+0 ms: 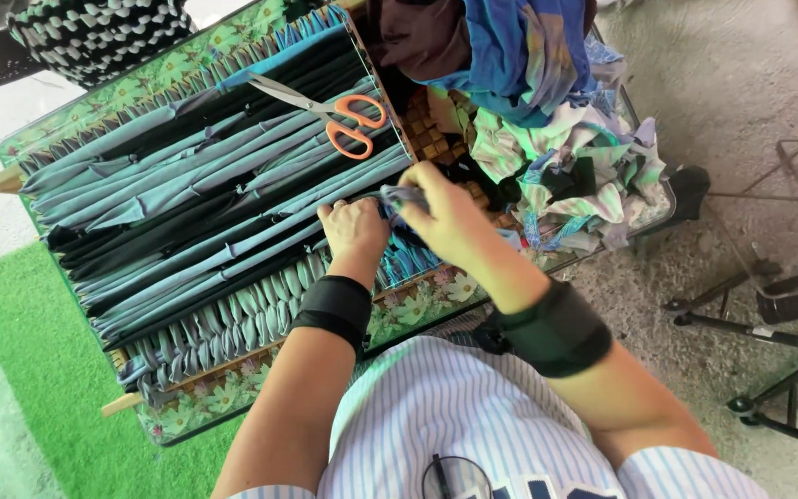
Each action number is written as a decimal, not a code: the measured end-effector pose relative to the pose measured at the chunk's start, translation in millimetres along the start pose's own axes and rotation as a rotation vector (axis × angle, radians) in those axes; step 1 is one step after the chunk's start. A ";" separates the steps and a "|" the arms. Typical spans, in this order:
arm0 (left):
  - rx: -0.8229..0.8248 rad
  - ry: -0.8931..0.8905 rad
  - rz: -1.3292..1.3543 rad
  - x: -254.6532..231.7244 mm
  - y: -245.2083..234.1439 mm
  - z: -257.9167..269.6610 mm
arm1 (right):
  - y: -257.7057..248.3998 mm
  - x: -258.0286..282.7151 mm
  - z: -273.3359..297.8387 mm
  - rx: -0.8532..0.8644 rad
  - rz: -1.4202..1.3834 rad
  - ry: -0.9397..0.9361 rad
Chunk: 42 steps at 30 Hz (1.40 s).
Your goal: Tying and weaving blue fabric strips onto a grid frame to create a rug.
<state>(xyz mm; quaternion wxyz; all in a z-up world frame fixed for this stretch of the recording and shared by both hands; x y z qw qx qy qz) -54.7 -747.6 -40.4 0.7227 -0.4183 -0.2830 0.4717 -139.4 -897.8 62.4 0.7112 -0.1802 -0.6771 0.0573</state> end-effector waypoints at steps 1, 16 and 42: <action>-0.022 -0.012 0.065 4.2 8.3 -2.7 | 13.8 -9.0 -3.3 0.064 -0.095 0.182; 0.063 0.321 0.976 53.7 10.8 24.5 | 74.7 -97.2 -18.6 0.260 0.087 0.038; 0.032 -0.581 0.105 612.1 46.5 257.1 | 77.7 -81.7 -32.8 0.313 0.435 0.315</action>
Point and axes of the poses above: each hand's wrist, its own z-axis away from the middle knuckle, its own y-axis out of the palm, x = y × z, the point moved 2 cm from there along -z, towards the middle knuckle
